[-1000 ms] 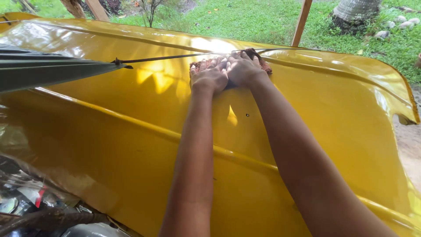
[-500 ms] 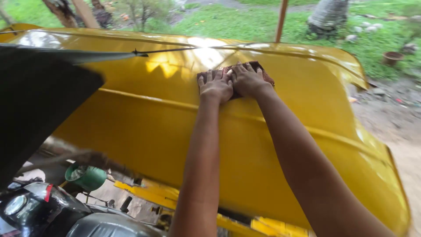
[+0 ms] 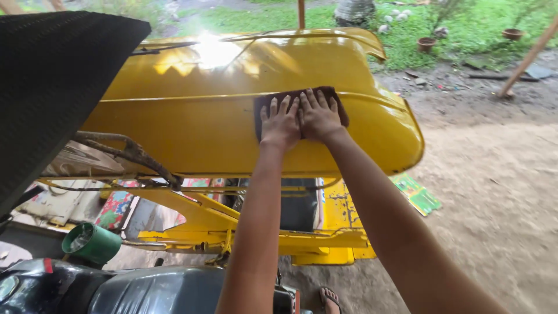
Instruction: Sanding the yellow roof of a tricycle using a piece of sandpaper.
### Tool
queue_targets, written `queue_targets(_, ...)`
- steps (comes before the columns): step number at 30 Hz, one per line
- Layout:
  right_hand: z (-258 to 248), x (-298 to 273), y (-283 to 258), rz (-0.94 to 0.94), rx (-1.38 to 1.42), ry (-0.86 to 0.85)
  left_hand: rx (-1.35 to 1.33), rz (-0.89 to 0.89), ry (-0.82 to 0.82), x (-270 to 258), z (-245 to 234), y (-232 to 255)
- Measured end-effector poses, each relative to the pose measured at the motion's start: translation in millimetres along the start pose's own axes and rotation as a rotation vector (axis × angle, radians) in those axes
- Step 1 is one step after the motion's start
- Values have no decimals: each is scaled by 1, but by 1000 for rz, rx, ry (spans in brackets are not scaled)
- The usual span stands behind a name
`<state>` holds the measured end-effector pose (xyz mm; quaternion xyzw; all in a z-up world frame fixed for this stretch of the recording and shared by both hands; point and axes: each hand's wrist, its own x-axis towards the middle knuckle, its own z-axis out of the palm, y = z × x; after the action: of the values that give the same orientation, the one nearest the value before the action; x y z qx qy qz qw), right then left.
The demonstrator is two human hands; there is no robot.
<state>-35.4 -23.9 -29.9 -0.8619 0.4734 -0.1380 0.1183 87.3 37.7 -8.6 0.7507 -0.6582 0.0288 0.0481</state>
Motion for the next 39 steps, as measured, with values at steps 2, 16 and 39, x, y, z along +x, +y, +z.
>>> queue_targets(2, 6, -18, 3, 19, -8, 29, -13, 16, -5, -17, -3, 9)
queue_targets(16, -2, -1, 30, 22, -15, 86, -57, 0, -38, 12, -3, 26)
queue_targets(39, -12, 233, 199, -46, 18, -150, 23, -125, -264, 292, 39, 85)
